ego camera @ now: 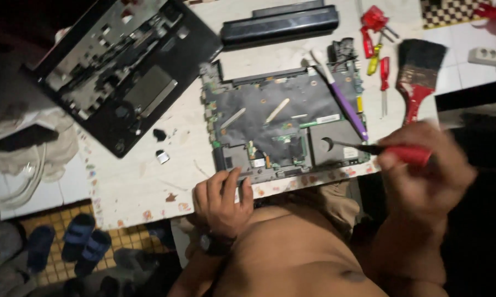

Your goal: Connecting internal ribbon cables and cleaning components during the assembly or repair of a laptop.

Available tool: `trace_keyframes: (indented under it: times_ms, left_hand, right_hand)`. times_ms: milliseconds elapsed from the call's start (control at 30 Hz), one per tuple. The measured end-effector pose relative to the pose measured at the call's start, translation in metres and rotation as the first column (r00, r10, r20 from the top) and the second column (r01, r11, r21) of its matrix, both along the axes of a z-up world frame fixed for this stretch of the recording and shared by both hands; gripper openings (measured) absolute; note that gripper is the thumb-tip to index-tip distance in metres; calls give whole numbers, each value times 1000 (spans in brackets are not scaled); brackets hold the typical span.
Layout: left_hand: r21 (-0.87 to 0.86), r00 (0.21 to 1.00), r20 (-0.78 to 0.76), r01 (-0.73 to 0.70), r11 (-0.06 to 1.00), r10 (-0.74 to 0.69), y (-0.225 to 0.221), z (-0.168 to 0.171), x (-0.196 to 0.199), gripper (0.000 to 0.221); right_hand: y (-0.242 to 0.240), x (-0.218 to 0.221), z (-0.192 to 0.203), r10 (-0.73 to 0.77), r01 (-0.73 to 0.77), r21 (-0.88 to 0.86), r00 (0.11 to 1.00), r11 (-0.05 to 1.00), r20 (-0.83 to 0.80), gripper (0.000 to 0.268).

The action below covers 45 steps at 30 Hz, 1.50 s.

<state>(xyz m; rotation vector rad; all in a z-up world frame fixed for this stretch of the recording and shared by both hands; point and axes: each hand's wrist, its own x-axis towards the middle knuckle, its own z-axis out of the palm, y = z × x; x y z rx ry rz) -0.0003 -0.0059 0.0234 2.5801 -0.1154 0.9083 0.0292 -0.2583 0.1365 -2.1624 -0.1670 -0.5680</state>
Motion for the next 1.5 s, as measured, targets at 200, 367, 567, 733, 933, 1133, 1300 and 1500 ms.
trace_keyframes:
  times_ms: [200, 367, 567, 733, 933, 1133, 1300, 1500]
  left_hand:
    - [-12, 1000, 6, -6, 1000, 6, -3, -4, 1, 34]
    - [25, 1000, 14, -1, 1000, 1, -1, -5, 1, 32]
    - [3, 1000, 3, -4, 1000, 4, -4, -7, 0, 26]
    - [21, 1000, -12, -9, 1000, 9, -3, -9, -1, 25]
    - [31, 1000, -22, -14, 999, 15, -4, -10, 0, 26]
    - [46, 1000, 0, -12, 999, 12, -3, -14, -1, 26]
    - [25, 999, -23, -31, 999, 32, -5, -14, -3, 23]
    - [39, 1000, -5, -19, 999, 20, -2, -14, -2, 25]
  right_hand:
    - [-48, 25, -38, -164, 101, -216, 942, 971, -293, 10]
    - [-43, 48, -79, -247, 23, -509, 892, 861, -378, 32]
    - [-48, 50, -104, -250, 6, -570, 903, 821, -350, 35]
    - [-43, 49, -82, -303, 104, -416, 842, 903, -447, 22]
    - [-50, 42, -71, -247, 34, -365, 794, 930, -555, 17]
    - [-55, 44, -71, -243, 28, -397, 830, 917, -502, 17]
    - [-55, 53, -71, -351, 226, -350, 868, 909, -351, 26]
    - [-59, 51, -72, -247, 92, -333, 853, 939, -460, 26]
